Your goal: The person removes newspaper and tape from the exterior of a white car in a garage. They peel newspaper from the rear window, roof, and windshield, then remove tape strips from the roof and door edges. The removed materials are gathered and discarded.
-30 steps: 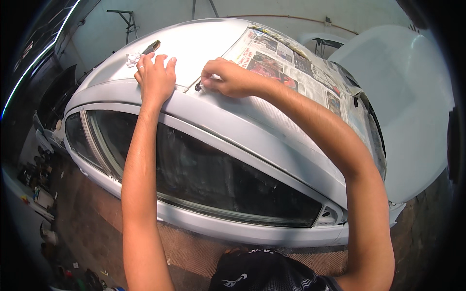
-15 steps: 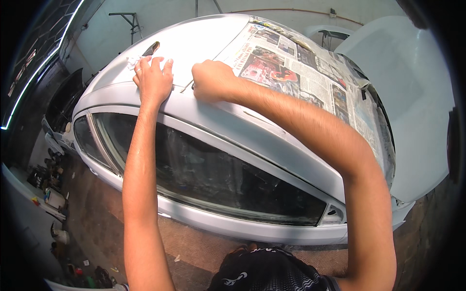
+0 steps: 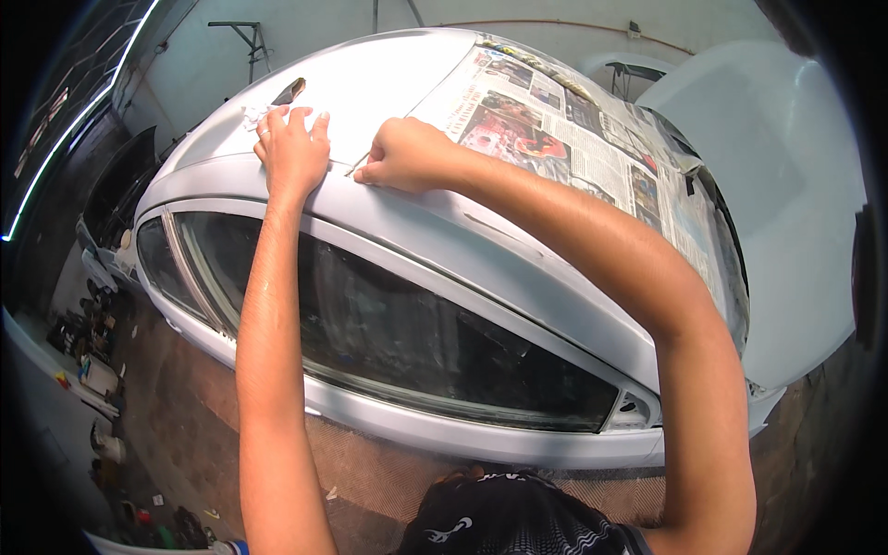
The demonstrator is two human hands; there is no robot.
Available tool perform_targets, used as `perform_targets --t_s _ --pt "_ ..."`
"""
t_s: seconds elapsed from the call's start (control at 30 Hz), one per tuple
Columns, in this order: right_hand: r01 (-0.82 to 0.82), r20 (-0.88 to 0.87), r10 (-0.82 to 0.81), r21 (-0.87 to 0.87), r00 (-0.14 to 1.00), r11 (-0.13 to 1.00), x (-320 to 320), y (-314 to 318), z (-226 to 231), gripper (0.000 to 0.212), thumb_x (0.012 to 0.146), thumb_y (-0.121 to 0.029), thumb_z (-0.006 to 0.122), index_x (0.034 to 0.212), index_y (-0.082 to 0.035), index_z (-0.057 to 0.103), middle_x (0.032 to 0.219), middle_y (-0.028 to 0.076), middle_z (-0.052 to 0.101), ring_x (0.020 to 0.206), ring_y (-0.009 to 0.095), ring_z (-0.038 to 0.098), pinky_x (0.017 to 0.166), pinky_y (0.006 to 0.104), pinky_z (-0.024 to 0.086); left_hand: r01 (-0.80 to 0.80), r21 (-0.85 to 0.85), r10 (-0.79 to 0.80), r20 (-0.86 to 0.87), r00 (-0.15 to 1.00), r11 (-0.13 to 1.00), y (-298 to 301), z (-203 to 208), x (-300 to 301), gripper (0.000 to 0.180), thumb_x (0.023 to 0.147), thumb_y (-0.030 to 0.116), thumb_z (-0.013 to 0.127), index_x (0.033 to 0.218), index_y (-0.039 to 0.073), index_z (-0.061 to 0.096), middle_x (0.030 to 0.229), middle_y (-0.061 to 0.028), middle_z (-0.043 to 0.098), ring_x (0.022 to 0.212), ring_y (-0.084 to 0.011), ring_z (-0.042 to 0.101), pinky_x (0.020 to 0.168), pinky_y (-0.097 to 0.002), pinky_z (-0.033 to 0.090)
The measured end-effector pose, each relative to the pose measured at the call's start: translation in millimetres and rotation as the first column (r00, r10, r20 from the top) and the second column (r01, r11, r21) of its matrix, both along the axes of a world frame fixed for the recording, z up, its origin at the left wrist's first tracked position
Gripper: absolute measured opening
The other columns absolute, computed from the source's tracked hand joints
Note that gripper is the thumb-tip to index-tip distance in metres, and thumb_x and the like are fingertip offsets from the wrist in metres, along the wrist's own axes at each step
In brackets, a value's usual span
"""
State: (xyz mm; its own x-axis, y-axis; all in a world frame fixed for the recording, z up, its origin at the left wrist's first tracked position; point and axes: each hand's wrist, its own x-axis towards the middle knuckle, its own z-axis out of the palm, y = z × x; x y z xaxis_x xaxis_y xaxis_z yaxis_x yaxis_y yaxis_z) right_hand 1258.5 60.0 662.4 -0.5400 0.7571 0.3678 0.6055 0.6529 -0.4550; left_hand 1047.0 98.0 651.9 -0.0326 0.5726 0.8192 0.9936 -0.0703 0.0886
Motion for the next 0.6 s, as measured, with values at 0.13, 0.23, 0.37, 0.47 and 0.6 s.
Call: perform_targets --t_s 0.13,0.23,0.37,0.47,0.6 --pt "0.1 0.033 -0.098 -0.096 0.995 0.99 -13 11 -2 0.034 0.087 -0.03 0.071 0.097 0.002 0.073 0.088 0.022 0.072 0.084 0.033 0.071 0.079 0.041 0.055 0.049 0.086 -0.05 0.008 0.999 0.995 13 -3 -6 0.036 0.099 0.035 0.056 0.123 0.011 0.066 0.141 -0.0182 0.049 0.138 -0.0373 0.036 0.112 -0.0556 0.027" --pt "0.028 0.002 -0.028 -0.094 1.0 0.995 -14 17 -10 0.033 0.089 -0.03 0.07 0.099 0.001 0.071 0.091 0.02 0.072 0.088 0.029 0.07 0.08 0.0394 0.054 0.038 0.092 -0.039 0.002 0.999 0.995 13 -4 -7 0.034 0.099 0.034 0.056 0.123 0.011 0.066 0.141 -0.0177 0.05 0.138 -0.0371 0.036 0.111 -0.0558 0.027" --pt "-0.13 -0.218 0.075 -0.251 0.973 0.959 7 13 -16 0.03 0.096 -0.03 0.065 0.102 0.0 0.069 0.089 0.012 0.068 0.087 0.02 0.063 0.08 0.0336 0.051 0.042 0.066 -0.043 0.009 0.999 0.997 11 -1 -6 0.036 0.099 0.034 0.055 0.124 0.009 0.064 0.142 -0.018 0.047 0.14 -0.0362 0.034 0.112 -0.0556 0.026" --pt "-0.308 -0.5 0.117 -0.32 0.858 0.896 17 18 -30 0.027 0.099 -0.027 0.063 0.103 -0.001 0.067 0.091 0.008 0.067 0.086 0.016 0.06 0.08 0.0315 0.05 0.03 0.041 -0.03 0.011 0.999 0.999 10 0 -8 0.037 0.1 0.034 0.055 0.125 0.009 0.063 0.143 -0.0183 0.046 0.141 -0.0359 0.032 0.112 -0.0554 0.026" --pt "-0.452 -0.744 0.132 -0.246 0.655 0.858 28 24 -45 0.023 0.101 -0.026 0.061 0.104 -0.003 0.062 0.093 0.005 0.064 0.085 0.014 0.057 0.078 0.0298 0.048 0.034 0.065 -0.034 0.006 0.999 0.997 13 -2 -8 0.035 0.099 0.034 0.056 0.122 0.009 0.065 0.141 -0.0173 0.049 0.139 -0.0359 0.036 0.112 -0.0553 0.027"
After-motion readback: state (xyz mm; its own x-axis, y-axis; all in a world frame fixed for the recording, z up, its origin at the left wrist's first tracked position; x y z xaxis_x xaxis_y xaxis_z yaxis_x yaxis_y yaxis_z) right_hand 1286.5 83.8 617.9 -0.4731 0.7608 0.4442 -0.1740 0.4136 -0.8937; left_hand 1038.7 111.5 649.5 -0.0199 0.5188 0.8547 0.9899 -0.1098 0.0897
